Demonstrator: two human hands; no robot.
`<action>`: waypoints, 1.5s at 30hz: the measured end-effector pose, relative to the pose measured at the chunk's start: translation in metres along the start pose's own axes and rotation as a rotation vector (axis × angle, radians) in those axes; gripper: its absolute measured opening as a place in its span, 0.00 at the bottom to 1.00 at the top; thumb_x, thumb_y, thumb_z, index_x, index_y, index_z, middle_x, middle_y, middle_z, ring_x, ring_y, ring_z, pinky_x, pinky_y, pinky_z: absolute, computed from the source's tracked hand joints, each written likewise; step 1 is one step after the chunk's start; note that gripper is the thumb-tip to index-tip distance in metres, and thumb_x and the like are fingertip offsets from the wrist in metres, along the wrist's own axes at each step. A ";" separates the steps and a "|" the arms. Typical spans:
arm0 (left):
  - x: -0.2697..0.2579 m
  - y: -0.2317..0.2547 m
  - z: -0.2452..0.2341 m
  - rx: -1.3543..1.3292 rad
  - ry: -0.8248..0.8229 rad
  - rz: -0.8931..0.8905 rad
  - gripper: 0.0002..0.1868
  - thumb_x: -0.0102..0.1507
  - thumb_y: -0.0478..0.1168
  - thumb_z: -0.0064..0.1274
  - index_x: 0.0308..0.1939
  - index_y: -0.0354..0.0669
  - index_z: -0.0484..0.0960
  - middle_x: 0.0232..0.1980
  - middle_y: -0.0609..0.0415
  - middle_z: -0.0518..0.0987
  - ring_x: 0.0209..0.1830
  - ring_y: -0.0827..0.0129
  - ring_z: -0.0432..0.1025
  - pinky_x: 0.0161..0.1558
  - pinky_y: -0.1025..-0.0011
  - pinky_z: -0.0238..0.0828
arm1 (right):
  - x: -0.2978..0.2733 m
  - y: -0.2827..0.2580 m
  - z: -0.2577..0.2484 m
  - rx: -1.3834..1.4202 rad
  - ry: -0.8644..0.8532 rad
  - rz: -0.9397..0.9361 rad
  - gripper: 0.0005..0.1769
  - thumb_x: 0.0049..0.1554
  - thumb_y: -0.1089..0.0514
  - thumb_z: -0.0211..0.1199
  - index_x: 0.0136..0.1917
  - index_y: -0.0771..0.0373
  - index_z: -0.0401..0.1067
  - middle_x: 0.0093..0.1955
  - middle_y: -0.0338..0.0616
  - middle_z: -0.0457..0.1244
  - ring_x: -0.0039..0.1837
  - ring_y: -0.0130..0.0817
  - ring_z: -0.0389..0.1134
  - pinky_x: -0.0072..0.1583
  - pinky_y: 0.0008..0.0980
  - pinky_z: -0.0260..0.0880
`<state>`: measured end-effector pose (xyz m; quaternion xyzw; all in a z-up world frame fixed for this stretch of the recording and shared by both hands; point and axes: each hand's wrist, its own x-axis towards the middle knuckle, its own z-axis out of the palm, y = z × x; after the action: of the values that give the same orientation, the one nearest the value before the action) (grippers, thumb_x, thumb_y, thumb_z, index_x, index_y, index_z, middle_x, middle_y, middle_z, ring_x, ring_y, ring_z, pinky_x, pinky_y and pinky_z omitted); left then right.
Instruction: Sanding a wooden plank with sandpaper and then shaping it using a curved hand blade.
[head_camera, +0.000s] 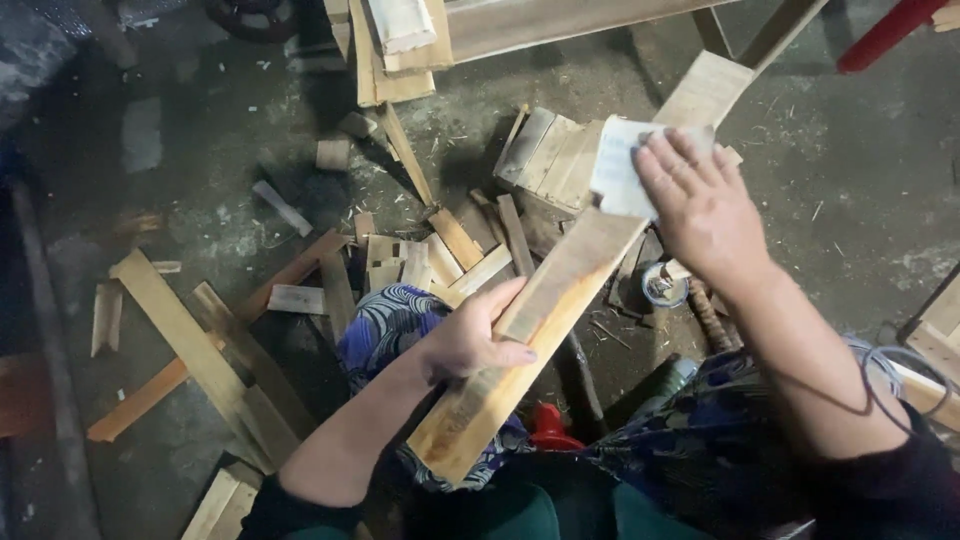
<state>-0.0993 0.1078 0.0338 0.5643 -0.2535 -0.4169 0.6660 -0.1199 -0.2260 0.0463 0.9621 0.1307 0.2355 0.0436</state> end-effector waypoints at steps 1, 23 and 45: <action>-0.001 -0.002 0.000 -0.001 0.001 0.001 0.59 0.49 0.38 0.72 0.75 0.17 0.52 0.68 0.23 0.69 0.69 0.47 0.66 0.69 0.50 0.65 | -0.001 -0.007 -0.003 0.000 -0.001 -0.002 0.38 0.53 0.68 0.52 0.77 0.62 0.69 0.78 0.54 0.62 0.79 0.52 0.59 0.73 0.58 0.59; -0.036 -0.011 0.004 -0.554 -0.193 -0.208 0.55 0.48 0.25 0.47 0.81 0.41 0.48 0.61 0.30 0.72 0.39 0.52 0.75 0.39 0.61 0.79 | 0.009 -0.056 -0.043 -0.067 0.153 0.043 0.23 0.60 0.64 0.62 0.69 0.64 0.72 0.69 0.49 0.66 0.72 0.45 0.65 0.65 0.34 0.73; -0.051 0.012 0.023 1.088 0.176 0.034 0.23 0.54 0.33 0.50 0.54 0.32 0.78 0.61 0.39 0.66 0.55 0.46 0.70 0.54 0.58 0.70 | -0.015 -0.109 -0.038 0.047 0.007 -0.277 0.36 0.71 0.60 0.42 0.86 0.54 0.31 0.88 0.41 0.26 0.86 0.36 0.22 0.85 0.37 0.20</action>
<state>-0.1409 0.1383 0.0577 0.8557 -0.3848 -0.1662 0.3035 -0.1754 -0.1240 0.0579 0.9347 0.2680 0.2273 0.0529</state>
